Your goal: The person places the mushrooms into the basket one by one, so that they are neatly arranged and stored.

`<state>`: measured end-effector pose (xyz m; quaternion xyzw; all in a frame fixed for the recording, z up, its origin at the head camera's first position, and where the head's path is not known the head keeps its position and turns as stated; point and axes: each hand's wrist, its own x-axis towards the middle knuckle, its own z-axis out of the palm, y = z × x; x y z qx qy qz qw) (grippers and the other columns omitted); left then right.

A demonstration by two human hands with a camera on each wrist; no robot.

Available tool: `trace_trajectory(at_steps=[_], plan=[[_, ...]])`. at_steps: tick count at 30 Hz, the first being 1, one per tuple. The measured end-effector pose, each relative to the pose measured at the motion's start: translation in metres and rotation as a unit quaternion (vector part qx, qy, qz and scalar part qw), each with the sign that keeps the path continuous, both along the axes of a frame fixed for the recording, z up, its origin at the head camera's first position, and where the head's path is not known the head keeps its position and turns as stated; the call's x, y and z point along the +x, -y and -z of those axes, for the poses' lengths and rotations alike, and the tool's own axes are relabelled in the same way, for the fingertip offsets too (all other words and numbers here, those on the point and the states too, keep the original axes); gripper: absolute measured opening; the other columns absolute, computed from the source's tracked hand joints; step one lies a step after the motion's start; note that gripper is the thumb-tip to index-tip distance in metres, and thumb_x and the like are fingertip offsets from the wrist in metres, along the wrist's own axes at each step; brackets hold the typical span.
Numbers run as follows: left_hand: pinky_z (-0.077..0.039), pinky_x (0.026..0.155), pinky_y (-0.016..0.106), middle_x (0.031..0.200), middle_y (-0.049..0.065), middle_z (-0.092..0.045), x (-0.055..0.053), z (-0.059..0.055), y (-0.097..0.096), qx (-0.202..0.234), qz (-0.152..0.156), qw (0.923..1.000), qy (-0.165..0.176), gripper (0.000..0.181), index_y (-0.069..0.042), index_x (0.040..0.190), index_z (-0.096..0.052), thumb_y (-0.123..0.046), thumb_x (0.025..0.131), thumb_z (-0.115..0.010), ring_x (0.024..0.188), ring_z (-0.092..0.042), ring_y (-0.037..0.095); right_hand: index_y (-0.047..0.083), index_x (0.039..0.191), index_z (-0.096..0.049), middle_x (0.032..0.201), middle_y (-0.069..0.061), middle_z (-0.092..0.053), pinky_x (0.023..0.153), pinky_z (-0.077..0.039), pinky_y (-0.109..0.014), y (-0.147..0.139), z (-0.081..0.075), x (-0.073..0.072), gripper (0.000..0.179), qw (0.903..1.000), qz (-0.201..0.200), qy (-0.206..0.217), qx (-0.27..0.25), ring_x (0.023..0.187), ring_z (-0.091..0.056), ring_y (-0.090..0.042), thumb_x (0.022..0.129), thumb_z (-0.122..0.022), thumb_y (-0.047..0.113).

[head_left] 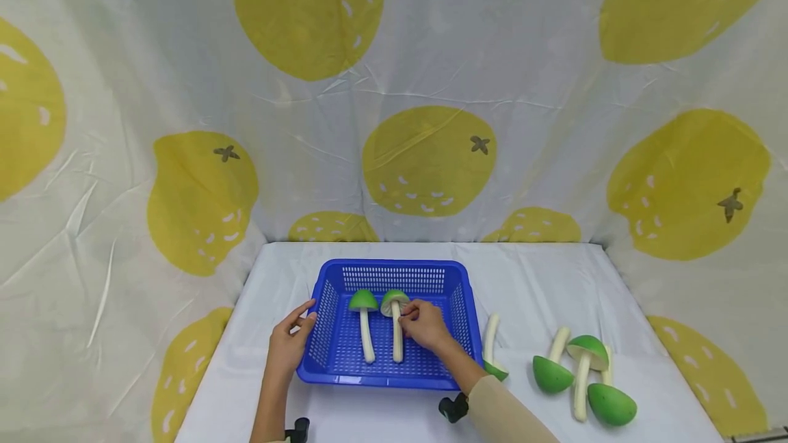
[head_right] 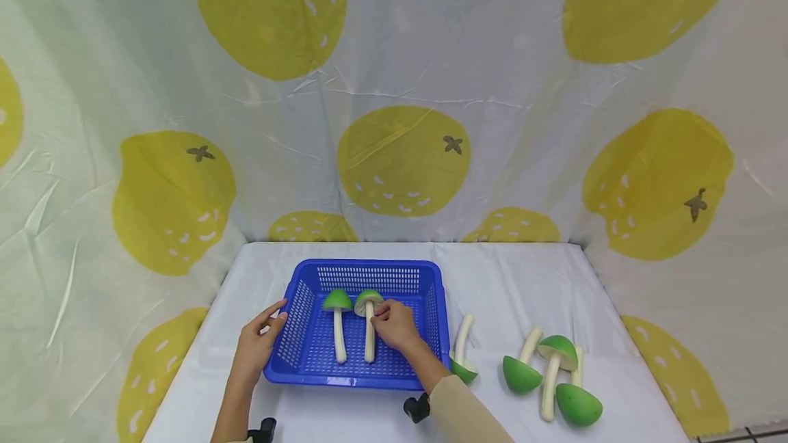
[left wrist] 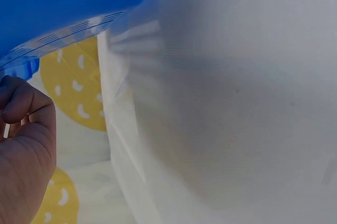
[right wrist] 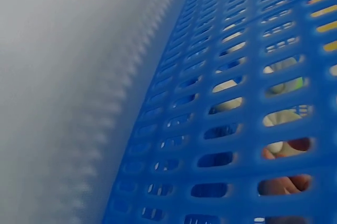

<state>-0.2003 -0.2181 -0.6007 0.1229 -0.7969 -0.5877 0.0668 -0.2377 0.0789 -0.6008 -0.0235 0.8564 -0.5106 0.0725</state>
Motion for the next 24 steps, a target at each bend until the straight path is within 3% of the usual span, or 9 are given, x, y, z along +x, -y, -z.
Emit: trace_trajectory(at_steps=[8, 14, 24], plan=[[-0.051, 0.058, 0.028, 0.090, 0.009, -0.059, 0.000, 0.000, -0.001, -0.002, -0.003, 1.0000, 0.007, 0.035, -0.039, 0.123, -0.065, -0.048, 0.089, -0.066, 0.064, -0.062, 0.018, -0.003, 0.107, -0.063, 0.087, -0.009, -0.068, 0.063, -0.055, -0.029, -0.007, -0.008, 0.007, 0.026, 0.9995, 0.015, 0.025, -0.012, 0.067, -0.066, -0.015, 0.083, -0.065, 0.006], [-0.051, 0.059, 0.028, 0.089, 0.009, -0.059, 0.000, -0.001, -0.001, -0.002, 0.003, 0.9999, 0.010, 0.035, -0.038, 0.123, -0.065, -0.046, 0.089, -0.067, 0.065, -0.061, 0.018, -0.002, 0.107, -0.064, 0.088, -0.009, -0.068, 0.064, -0.055, -0.029, -0.018, -0.016, 0.014, 0.026, 0.9995, 0.024, 0.013, -0.018, 0.067, -0.066, -0.015, 0.083, -0.067, 0.007], [-0.050, 0.060, 0.027, 0.090, 0.009, -0.059, 0.002, -0.002, 0.000, -0.015, 0.000, 0.9998, 0.011, 0.035, -0.037, 0.124, -0.065, -0.044, 0.090, -0.067, 0.065, -0.059, 0.017, -0.002, 0.110, -0.063, 0.096, -0.009, -0.069, 0.073, -0.056, -0.032, -0.036, -0.027, 0.017, 0.028, 0.9987, -0.023, 0.003, -0.045, 0.085, -0.068, -0.020, 0.086, -0.068, 0.011]])
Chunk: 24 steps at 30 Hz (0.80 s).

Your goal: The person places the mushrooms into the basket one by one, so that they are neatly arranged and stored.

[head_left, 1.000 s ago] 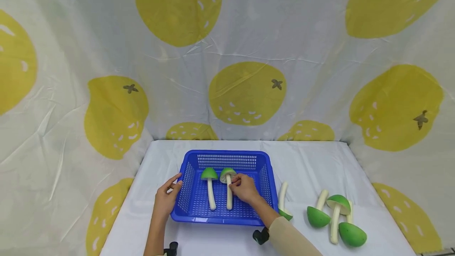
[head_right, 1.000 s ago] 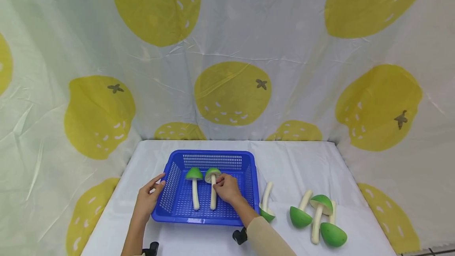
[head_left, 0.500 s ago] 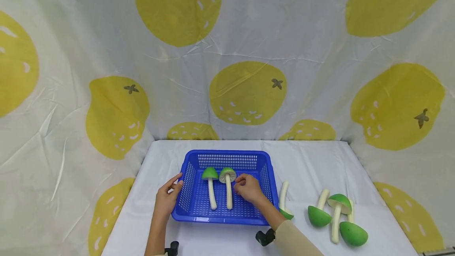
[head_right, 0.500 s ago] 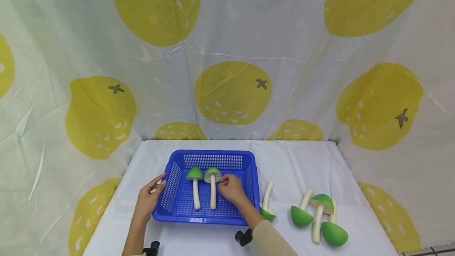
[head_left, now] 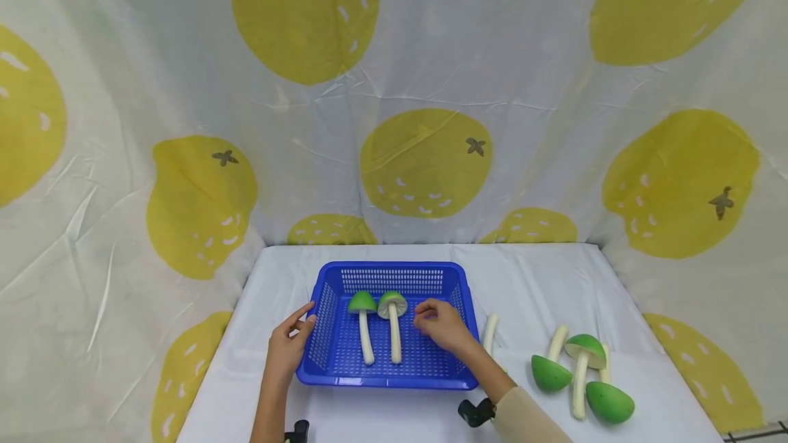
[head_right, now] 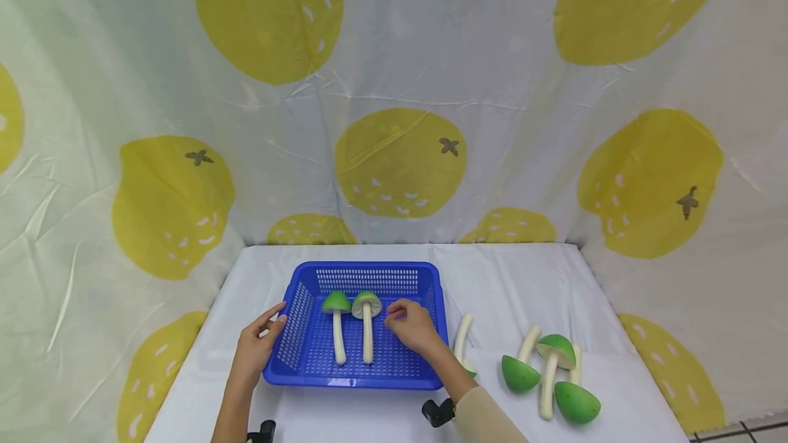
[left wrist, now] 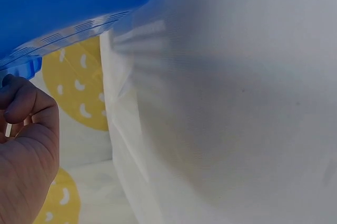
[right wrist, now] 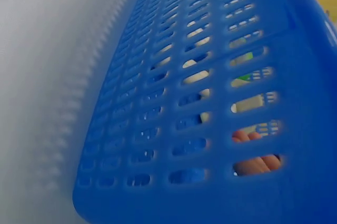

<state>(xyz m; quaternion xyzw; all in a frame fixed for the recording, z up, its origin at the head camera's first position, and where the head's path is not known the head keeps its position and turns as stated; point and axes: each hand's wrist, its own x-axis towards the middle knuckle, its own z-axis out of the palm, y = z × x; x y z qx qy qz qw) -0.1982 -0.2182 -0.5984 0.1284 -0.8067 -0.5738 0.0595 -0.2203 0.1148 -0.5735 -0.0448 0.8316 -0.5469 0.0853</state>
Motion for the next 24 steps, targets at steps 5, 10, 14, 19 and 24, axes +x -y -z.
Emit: trace_trajectory(at_steps=[5, 10, 14, 19, 24], plan=[[-0.051, 0.059, 0.027, 0.091, 0.010, -0.059, 0.001, 0.000, 0.000, 0.003, 0.001, 1.0000, 0.001, 0.035, -0.037, 0.124, -0.064, -0.044, 0.090, -0.066, 0.066, -0.061, 0.017, 0.002, 0.110, -0.064, 0.098, -0.006, -0.069, 0.073, -0.055, -0.031, -0.006, -0.002, 0.002, 0.025, 0.9995, -0.008, -0.023, 0.022, 0.087, -0.068, -0.018, 0.089, -0.068, 0.014], [-0.050, 0.059, 0.027, 0.090, 0.009, -0.060, 0.001, 0.000, 0.000, 0.001, 0.002, 1.0000, 0.000, 0.035, -0.036, 0.125, -0.064, -0.044, 0.090, -0.066, 0.066, -0.061, 0.017, 0.011, 0.106, -0.067, 0.098, 0.000, -0.070, 0.073, -0.053, -0.028, -0.011, -0.004, 0.003, 0.019, 0.9971, 0.005, -0.055, 0.051, 0.088, -0.067, -0.014, 0.089, -0.070, 0.019], [-0.050, 0.059, 0.027, 0.090, 0.008, -0.060, 0.001, -0.001, -0.001, -0.003, -0.003, 1.0000, 0.001, 0.034, -0.036, 0.124, -0.064, -0.043, 0.091, -0.066, 0.066, -0.060, 0.017, 0.016, 0.103, -0.069, 0.098, 0.002, -0.071, 0.075, -0.054, -0.029, -0.015, -0.010, 0.005, 0.016, 0.9958, 0.013, -0.076, 0.050, 0.089, -0.068, -0.014, 0.088, -0.071, 0.020], [-0.050, 0.059, 0.027, 0.089, 0.008, -0.060, 0.001, 0.000, -0.001, -0.005, -0.007, 1.0000, 0.002, 0.034, -0.036, 0.124, -0.065, -0.043, 0.090, -0.066, 0.065, -0.058, 0.016, 0.019, 0.103, -0.070, 0.097, 0.005, -0.072, 0.075, -0.054, -0.028, -0.022, -0.021, 0.008, 0.014, 0.9932, 0.032, -0.099, 0.052, 0.090, -0.069, -0.014, 0.088, -0.071, 0.020], [-0.050, 0.058, 0.027, 0.088, 0.008, -0.060, 0.000, 0.001, 0.000, 0.002, -0.007, 1.0000, -0.004, 0.034, -0.036, 0.123, -0.065, -0.043, 0.090, -0.067, 0.063, -0.058, 0.016, 0.021, 0.104, -0.070, 0.096, 0.006, -0.071, 0.075, -0.054, -0.025, -0.031, -0.029, 0.009, 0.016, 0.9930, 0.046, -0.097, 0.050, 0.090, -0.068, -0.011, 0.088, -0.072, 0.019]])
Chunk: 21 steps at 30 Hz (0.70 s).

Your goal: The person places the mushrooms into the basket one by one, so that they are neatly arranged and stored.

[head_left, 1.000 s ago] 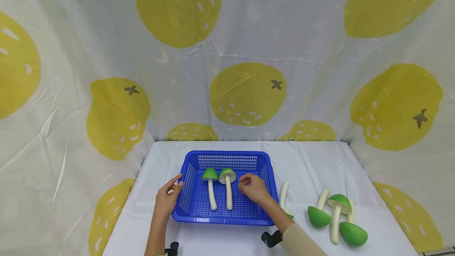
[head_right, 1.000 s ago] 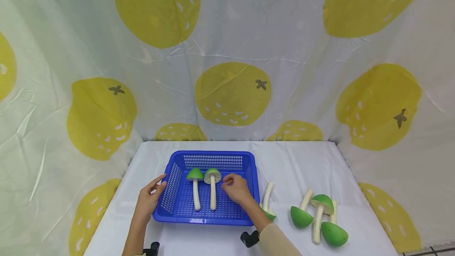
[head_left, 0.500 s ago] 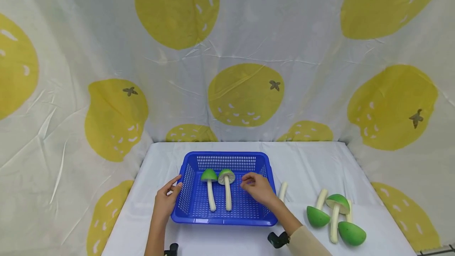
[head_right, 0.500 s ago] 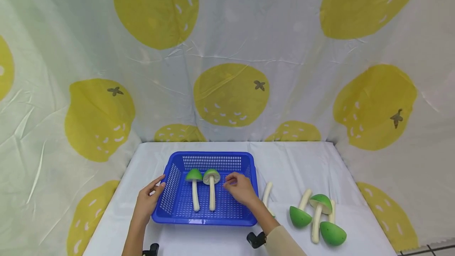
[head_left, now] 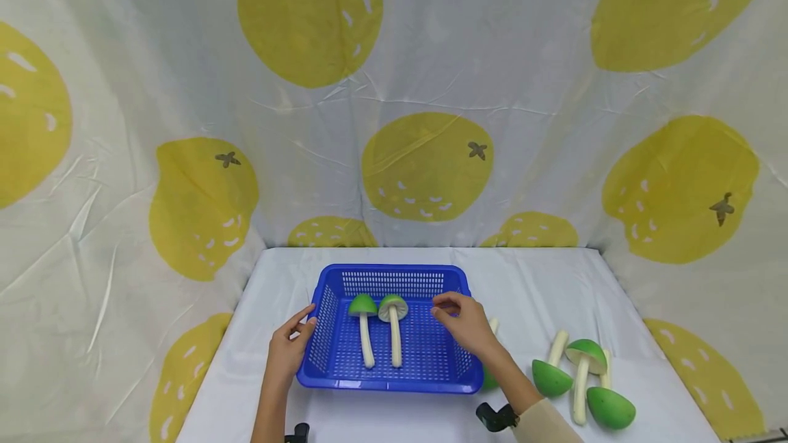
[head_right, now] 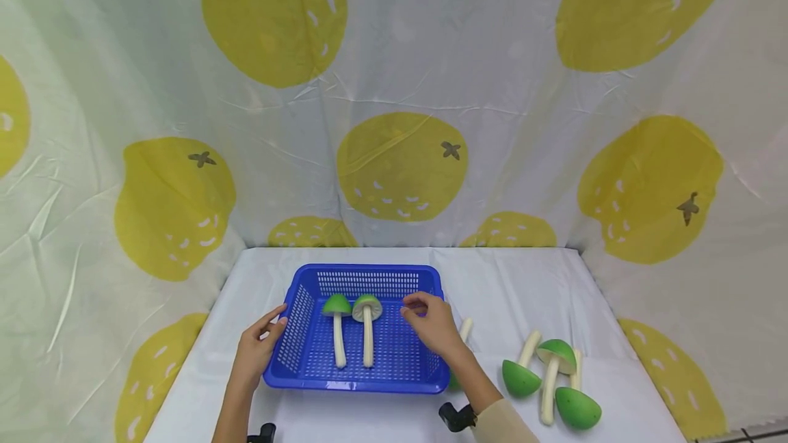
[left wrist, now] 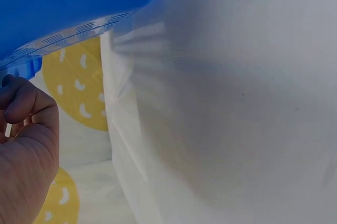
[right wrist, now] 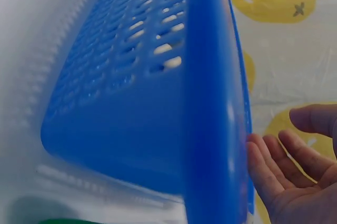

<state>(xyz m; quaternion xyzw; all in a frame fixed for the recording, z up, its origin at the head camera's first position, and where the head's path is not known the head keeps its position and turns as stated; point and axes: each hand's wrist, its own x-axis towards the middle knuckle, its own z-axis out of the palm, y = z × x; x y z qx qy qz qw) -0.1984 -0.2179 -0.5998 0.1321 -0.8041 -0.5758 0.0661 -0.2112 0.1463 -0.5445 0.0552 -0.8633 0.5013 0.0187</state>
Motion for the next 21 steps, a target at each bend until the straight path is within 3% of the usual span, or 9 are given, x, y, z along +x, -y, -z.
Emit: trace_trajectory(at_steps=[8, 21], plan=[[-0.050, 0.060, 0.027, 0.089, 0.008, -0.060, 0.000, 0.000, 0.000, -0.006, 0.003, 1.0000, 0.004, 0.036, -0.036, 0.124, -0.065, -0.046, 0.089, -0.066, 0.066, -0.059, 0.016, 0.022, 0.105, -0.070, 0.099, 0.004, -0.072, 0.076, -0.054, -0.023, -0.014, -0.011, 0.004, 0.017, 1.0000, 0.006, 0.001, 0.004, 0.093, -0.069, -0.013, 0.089, -0.071, 0.019], [-0.049, 0.060, 0.026, 0.087, 0.006, -0.060, 0.000, -0.003, 0.000, -0.009, 0.000, 1.0000, 0.003, 0.036, -0.035, 0.125, -0.065, -0.044, 0.090, -0.067, 0.067, -0.058, 0.015, 0.020, 0.103, -0.071, 0.098, 0.001, -0.073, 0.073, -0.054, -0.022, -0.040, -0.017, 0.007, 0.014, 0.9994, 0.009, -0.034, -0.007, 0.092, -0.070, -0.015, 0.090, -0.071, 0.021]])
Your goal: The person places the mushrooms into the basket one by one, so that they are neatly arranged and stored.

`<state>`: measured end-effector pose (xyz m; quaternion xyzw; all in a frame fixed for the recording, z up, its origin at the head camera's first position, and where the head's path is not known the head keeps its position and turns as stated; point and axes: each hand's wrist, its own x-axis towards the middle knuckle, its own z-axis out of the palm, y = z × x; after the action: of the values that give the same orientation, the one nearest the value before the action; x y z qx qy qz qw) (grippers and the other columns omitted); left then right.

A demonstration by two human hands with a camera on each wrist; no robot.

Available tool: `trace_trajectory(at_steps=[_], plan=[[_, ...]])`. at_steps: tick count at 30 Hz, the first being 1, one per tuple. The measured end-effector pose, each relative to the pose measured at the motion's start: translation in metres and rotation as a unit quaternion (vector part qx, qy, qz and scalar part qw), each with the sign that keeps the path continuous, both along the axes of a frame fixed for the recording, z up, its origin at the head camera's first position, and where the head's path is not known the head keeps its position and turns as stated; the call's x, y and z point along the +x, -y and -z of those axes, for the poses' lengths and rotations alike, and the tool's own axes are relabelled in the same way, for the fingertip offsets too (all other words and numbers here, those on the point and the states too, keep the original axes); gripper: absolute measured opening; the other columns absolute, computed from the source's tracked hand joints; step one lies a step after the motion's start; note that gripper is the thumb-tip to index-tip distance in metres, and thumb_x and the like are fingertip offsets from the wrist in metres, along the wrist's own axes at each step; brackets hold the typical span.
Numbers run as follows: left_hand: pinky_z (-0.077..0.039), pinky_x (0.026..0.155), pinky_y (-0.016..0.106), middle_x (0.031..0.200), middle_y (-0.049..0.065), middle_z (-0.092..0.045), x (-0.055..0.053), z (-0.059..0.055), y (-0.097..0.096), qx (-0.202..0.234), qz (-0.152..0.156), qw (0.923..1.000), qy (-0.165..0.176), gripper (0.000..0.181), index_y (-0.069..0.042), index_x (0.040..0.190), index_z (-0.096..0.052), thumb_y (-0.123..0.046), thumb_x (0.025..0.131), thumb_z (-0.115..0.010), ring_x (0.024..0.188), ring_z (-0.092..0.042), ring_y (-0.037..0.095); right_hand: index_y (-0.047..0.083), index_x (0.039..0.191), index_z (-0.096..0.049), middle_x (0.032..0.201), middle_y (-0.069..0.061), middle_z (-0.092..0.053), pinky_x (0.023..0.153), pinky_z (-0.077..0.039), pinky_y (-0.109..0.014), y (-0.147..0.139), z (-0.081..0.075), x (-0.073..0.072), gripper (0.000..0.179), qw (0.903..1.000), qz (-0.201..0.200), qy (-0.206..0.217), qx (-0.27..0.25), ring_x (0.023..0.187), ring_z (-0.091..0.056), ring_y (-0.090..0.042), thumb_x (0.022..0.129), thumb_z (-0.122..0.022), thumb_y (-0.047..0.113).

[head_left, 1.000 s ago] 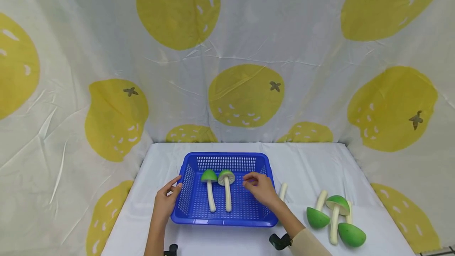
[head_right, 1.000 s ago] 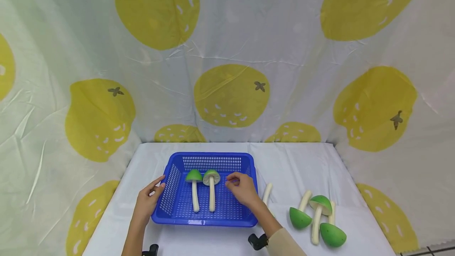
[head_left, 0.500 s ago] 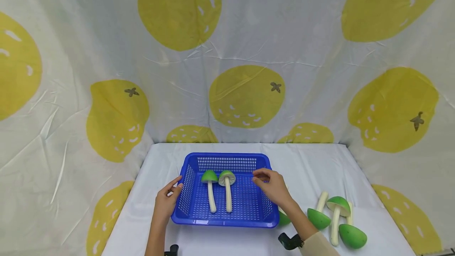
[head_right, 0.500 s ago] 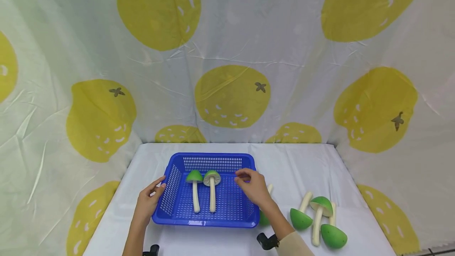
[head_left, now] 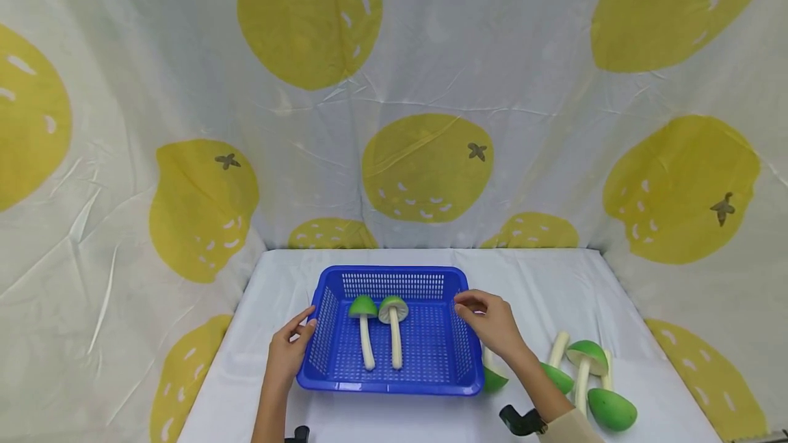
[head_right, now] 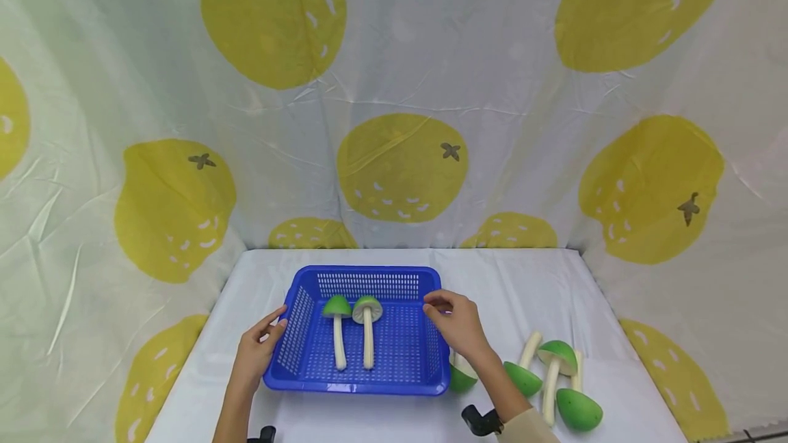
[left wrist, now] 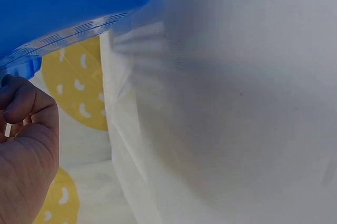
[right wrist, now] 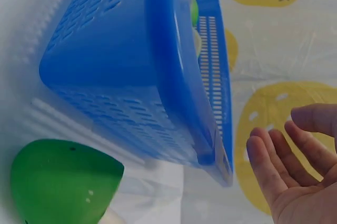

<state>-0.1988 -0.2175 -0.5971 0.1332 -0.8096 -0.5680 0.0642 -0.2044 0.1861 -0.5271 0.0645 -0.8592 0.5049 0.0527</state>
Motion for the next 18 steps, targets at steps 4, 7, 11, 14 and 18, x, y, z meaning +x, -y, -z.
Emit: trace_trajectory(at_steps=[4, 7, 11, 14, 18], plan=[[-0.049, 0.058, 0.027, 0.087, 0.007, -0.060, 0.000, -0.001, 0.001, 0.007, 0.002, 0.9999, -0.010, 0.034, -0.035, 0.124, -0.066, -0.042, 0.090, -0.067, 0.064, -0.059, 0.015, 0.019, 0.105, -0.071, 0.100, 0.000, -0.073, 0.073, -0.054, -0.021, -0.007, -0.004, 0.000, 0.015, 1.0000, 0.003, -0.007, 0.006, 0.093, -0.070, -0.016, 0.090, -0.070, 0.023], [-0.049, 0.058, 0.026, 0.088, 0.009, -0.060, -0.001, -0.002, 0.001, 0.012, 0.006, 0.9998, -0.014, 0.033, -0.036, 0.123, -0.066, -0.041, 0.090, -0.067, 0.064, -0.059, 0.015, 0.015, 0.107, -0.071, 0.100, 0.000, -0.072, 0.074, -0.054, -0.020, -0.013, -0.009, -0.001, 0.018, 0.9998, 0.010, -0.014, 0.014, 0.092, -0.069, -0.017, 0.091, -0.069, 0.023], [-0.049, 0.060, 0.026, 0.089, 0.010, -0.061, -0.001, 0.001, 0.002, 0.010, 0.008, 0.9999, -0.007, 0.035, -0.037, 0.124, -0.065, -0.044, 0.090, -0.067, 0.065, -0.058, 0.016, 0.012, 0.108, -0.071, 0.097, -0.001, -0.073, 0.076, -0.053, -0.020, -0.023, -0.012, -0.001, 0.021, 0.9992, 0.024, -0.019, 0.025, 0.090, -0.070, -0.016, 0.091, -0.069, 0.024], [-0.049, 0.060, 0.026, 0.089, 0.009, -0.060, 0.000, 0.003, 0.002, 0.006, 0.004, 1.0000, -0.003, 0.035, -0.038, 0.123, -0.065, -0.046, 0.089, -0.066, 0.066, -0.058, 0.016, 0.014, 0.107, -0.071, 0.097, -0.002, -0.073, 0.074, -0.053, -0.021, -0.032, -0.013, 0.000, 0.021, 0.9988, 0.033, -0.022, 0.029, 0.090, -0.070, -0.016, 0.091, -0.069, 0.027], [-0.049, 0.060, 0.026, 0.089, 0.009, -0.060, 0.000, 0.004, 0.002, 0.005, 0.004, 1.0000, -0.002, 0.035, -0.038, 0.123, -0.065, -0.046, 0.089, -0.066, 0.066, -0.058, 0.016, 0.016, 0.107, -0.071, 0.098, -0.002, -0.073, 0.075, -0.053, -0.020, -0.044, -0.013, 0.002, 0.022, 0.9982, 0.042, -0.026, 0.036, 0.089, -0.070, -0.013, 0.091, -0.069, 0.031]])
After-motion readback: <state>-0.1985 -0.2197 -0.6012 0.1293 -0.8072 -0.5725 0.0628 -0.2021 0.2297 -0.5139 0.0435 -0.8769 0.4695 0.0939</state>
